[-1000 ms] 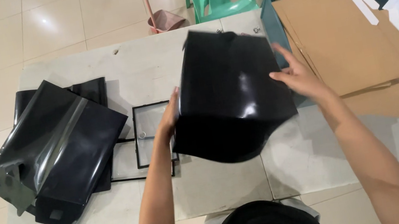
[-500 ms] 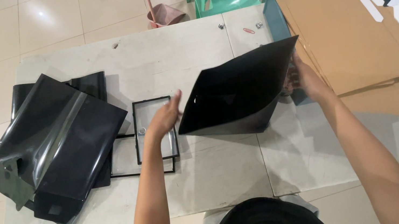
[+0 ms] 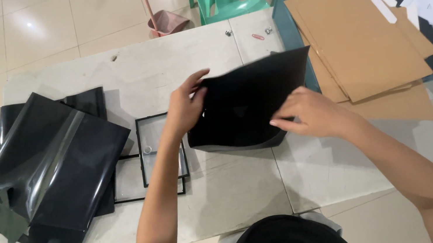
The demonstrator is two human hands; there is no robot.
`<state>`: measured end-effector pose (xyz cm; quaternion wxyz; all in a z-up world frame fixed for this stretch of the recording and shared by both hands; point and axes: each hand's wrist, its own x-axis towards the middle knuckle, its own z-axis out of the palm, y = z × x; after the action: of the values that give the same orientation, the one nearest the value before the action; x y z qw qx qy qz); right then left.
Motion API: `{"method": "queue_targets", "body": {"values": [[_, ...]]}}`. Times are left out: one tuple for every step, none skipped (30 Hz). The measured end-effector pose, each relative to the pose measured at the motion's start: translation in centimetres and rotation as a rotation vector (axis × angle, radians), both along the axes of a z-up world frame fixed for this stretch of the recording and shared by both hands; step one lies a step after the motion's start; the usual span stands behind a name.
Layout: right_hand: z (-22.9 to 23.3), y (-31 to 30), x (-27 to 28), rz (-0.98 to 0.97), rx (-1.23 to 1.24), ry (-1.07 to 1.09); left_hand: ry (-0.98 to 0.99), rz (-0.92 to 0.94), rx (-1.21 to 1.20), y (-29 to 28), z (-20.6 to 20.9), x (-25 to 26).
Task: The recorder is assembling plastic storage boxes and cleaning them with a cloth.
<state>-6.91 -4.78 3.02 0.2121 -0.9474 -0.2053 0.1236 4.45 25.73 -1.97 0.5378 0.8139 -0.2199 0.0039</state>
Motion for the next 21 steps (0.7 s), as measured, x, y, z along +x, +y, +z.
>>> {"method": "queue_targets", "body": {"values": [[0.2,-0.2,-0.5,-0.002,-0.004,-0.006,-0.006,-0.002,-0.004,-0.3,0.9,-0.6],[0.4,-0.3,-1.0,0.026,-0.022,-0.012,0.027,0.129,0.071,-0.5,1.7,-1.2],[0.5,-0.5,-1.5,0.054,-0.040,-0.019,0.060,0.259,0.146,-0.7,2.5,-1.9],[1.4,0.2,-2.1,0.052,-0.040,-0.017,0.062,0.257,0.147,-1.2,3.0,-2.8],[2.3,1.0,-2.6,0.013,-0.109,0.041,0.030,0.296,0.092,-1.7,3.6,-3.8],[3.3,1.7,-3.1,-0.029,-0.179,0.095,-0.005,0.333,0.037,-2.2,4.2,-4.6],[2.6,2.2,-2.6,-0.033,-0.178,0.095,-0.005,0.328,0.037,-2.5,4.0,-5.4],[1.9,2.7,-2.1,-0.012,-0.260,0.081,-0.195,0.335,0.027,-2.8,3.8,-6.2],[1.1,3.2,-1.6,0.009,-0.341,0.068,-0.386,0.337,0.017,-3.0,3.6,-7.0],[-1.2,3.9,0.5,0.009,-0.343,0.066,-0.388,0.337,0.016,-3.5,3.3,-7.4],[-3.5,4.6,2.6,0.014,-0.458,0.028,-0.367,0.375,0.032,-4.1,3.0,-7.9],[-6.0,5.2,4.2,0.011,-0.572,0.002,-0.339,0.402,0.049,-4.7,2.5,-8.7],[-7.7,4.9,5.5,0.003,-0.571,0.011,-0.333,0.392,0.050,-5.1,1.7,-9.3],[-9.3,5.5,7.0,0.000,-0.568,0.013,-0.307,0.413,0.017,-5.4,1.1,-9.4],[-11.1,6.7,7.9,-0.004,-0.565,0.016,-0.280,0.433,-0.017,-5.6,0.7,-9.6],[-11.5,7.1,8.5,-0.009,-0.554,0.011,-0.292,0.426,-0.010,-5.7,0.6,-9.8],[-11.7,7.6,9.1,-0.014,-0.542,0.006,-0.389,0.428,-0.062,-5.7,0.5,-10.0],[-11.9,8.1,9.7,-0.023,-0.530,0.004,-0.484,0.422,-0.114,-5.8,0.5,-10.2],[-11.9,8.4,10.0,-0.033,-0.517,0.002,-0.493,0.408,-0.109,-5.8,0.8,-10.5],[-11.9,8.9,10.3,-0.034,-0.508,0.000,-0.515,0.376,-0.133,-5.7,1.0,-10.9],[-12.0,9.4,10.6,-0.036,-0.498,-0.002,-0.536,0.343,-0.158,-5.6,1.2,-11.3]]}}
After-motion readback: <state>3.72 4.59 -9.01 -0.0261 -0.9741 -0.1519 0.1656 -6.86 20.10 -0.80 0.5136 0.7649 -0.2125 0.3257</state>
